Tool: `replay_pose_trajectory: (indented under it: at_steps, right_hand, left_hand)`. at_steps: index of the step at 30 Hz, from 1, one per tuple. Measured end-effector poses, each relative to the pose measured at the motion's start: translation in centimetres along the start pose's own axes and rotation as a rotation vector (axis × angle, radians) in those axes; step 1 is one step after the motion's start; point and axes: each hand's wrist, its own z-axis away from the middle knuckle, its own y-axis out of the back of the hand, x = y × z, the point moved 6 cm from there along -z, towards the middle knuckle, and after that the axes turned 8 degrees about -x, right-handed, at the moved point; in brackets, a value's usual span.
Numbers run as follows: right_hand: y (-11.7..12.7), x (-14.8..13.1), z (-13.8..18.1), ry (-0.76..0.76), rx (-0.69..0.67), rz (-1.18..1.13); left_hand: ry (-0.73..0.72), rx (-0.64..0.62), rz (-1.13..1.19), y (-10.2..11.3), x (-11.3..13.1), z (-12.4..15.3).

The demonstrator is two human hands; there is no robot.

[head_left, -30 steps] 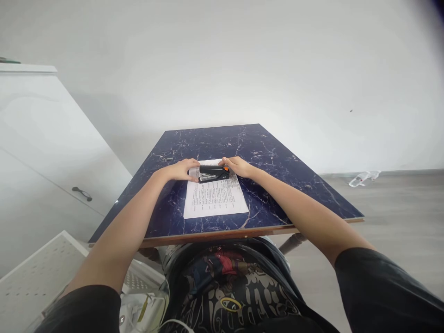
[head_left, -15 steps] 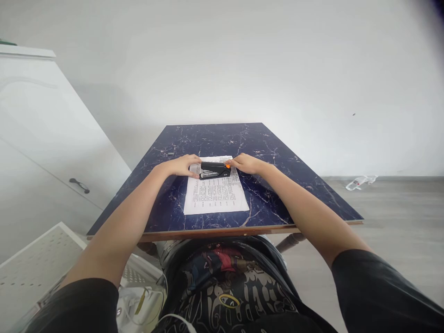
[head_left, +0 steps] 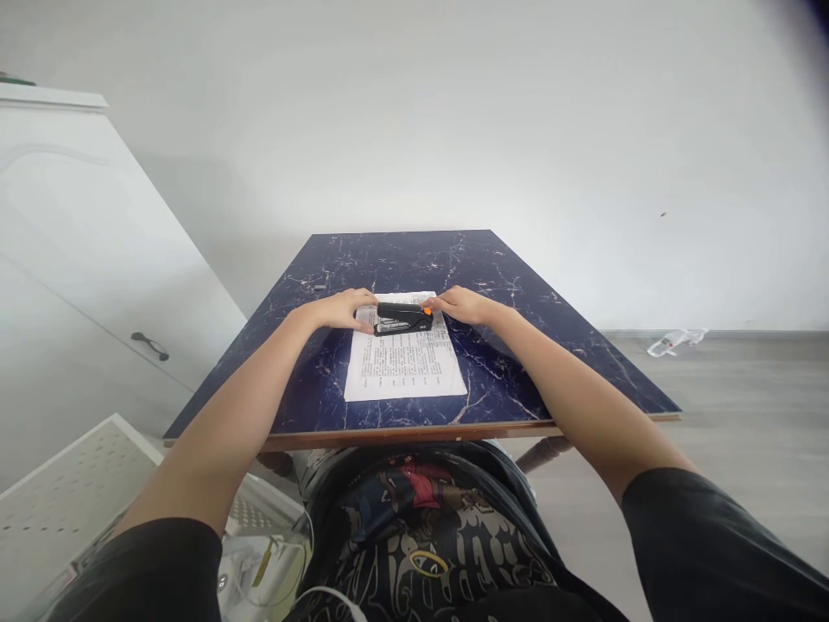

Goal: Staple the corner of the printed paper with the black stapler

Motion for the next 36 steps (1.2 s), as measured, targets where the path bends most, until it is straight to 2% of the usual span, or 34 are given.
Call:
replay_pose_trajectory:
  at_steps: [6, 8, 14, 20, 24, 30, 36]
  right_hand:
    - [0.9, -0.9, 0.5, 0.161, 0.191, -0.227]
    - [0.8, -1.2, 0.5, 0.169, 0.205, -0.342]
    - [-2.5, -0.6, 0.1, -0.099, -0.014, -0.777]
    - [-4.5, -0.5, -0.5, -0.205, -0.146, -1.068]
    - [-4.7, -0.7, -0.6, -0.235, -0.159, -1.125]
    - [-4.7, -0.8, -0.4, -0.294, -0.058, -1.12]
    - [-4.8, -0.5, -0.7, -0.294, -0.035, -1.102]
  left_hand:
    - [0.02, -0.014, 0.006, 0.0, 0.2, 0.1]
    - [0.017, -0.009, 0.013, 0.0, 0.4, 0.2]
    - [0.014, -0.019, 0.023, -0.1, 0.1, 0.4]
    - [0.017, -0.015, 0.053, -0.1, 0.1, 0.5]
    - [0.015, -0.025, 0.07, -0.1, 0.3, 0.5]
    - [0.01, -0.007, 0.065, -0.1, 0.5, 0.7]
    - [0.023, -0.017, 0.047, 0.0, 0.9, 0.9]
